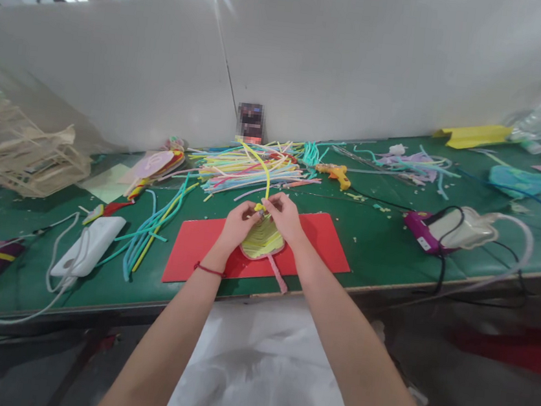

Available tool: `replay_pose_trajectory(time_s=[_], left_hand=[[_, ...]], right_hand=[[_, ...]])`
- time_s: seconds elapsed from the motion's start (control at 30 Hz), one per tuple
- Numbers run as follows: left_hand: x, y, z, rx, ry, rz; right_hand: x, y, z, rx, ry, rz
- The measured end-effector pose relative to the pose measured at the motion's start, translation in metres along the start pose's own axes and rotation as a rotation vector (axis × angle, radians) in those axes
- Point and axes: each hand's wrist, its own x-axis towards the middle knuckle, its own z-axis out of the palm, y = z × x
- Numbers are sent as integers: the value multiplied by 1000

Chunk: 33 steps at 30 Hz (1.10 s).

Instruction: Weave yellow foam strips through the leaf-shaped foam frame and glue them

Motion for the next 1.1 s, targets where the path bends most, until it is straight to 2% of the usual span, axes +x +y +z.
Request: replay_pose_trajectory(time_s=[0.23, 0.67, 0.93, 1.1], left_hand=[[-1, 4, -3, -57, 9, -5], [-2, -2, -1, 123, -59, 66], [-1, -1, -2, 100, -47, 63], [-1, -1, -3, 137, -60, 82]], right_hand=[[-1, 0, 0, 13, -25, 3], [-2, 1, 0, -113, -44, -51], [-3, -5, 1, -102, -21, -34], [-2, 2, 1, -56, -53, -36]])
